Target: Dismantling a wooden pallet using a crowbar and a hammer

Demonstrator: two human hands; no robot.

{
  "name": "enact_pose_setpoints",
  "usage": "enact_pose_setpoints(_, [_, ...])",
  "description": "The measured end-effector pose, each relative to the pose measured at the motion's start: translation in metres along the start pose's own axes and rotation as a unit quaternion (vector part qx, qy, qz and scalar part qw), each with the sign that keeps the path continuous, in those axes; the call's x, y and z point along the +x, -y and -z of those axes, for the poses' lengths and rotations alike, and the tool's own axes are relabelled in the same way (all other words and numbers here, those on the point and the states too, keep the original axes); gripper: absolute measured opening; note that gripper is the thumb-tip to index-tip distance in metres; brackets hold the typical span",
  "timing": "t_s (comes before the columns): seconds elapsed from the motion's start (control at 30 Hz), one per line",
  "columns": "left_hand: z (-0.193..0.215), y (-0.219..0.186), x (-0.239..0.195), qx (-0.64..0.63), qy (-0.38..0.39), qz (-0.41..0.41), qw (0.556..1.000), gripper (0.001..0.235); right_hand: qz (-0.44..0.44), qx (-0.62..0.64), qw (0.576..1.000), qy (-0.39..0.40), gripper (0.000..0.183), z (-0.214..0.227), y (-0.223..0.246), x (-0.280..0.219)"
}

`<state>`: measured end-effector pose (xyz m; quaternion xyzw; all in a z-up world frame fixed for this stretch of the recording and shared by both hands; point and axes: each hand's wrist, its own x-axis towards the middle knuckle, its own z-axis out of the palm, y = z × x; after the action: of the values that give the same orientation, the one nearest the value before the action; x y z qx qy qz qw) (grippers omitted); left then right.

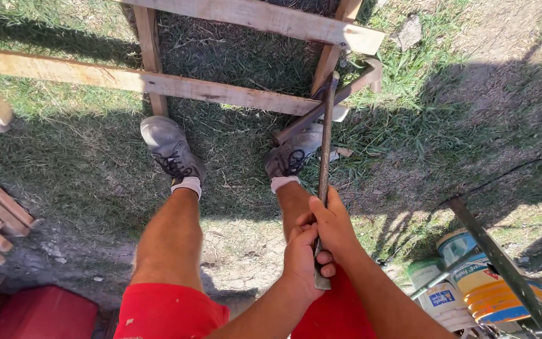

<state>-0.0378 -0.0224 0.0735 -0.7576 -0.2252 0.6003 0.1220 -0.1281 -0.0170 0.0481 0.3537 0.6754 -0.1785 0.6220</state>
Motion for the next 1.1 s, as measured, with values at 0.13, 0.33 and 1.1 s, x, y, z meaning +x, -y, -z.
enact_pose_setpoints(0.13, [0.003, 0.001, 0.003, 0.007, 0.027, 0.025, 0.999, 0.015, 0.058, 0.184, 0.980, 0.048, 0.078, 0.013, -0.036, 0.038])
enact_pose_setpoints(0.33, [-0.007, -0.006, 0.000, 0.021, 0.040, 0.070, 0.997, 0.020, 0.079, 0.315, 0.944, 0.067, 0.063, 0.013, -0.028, 0.067])
enact_pose_setpoints(1.1, [-0.032, -0.016, -0.002, 0.078, 0.039, 0.003, 0.996, 0.016, 0.042, 0.133, 0.990, 0.023, 0.069, 0.024, -0.002, 0.097])
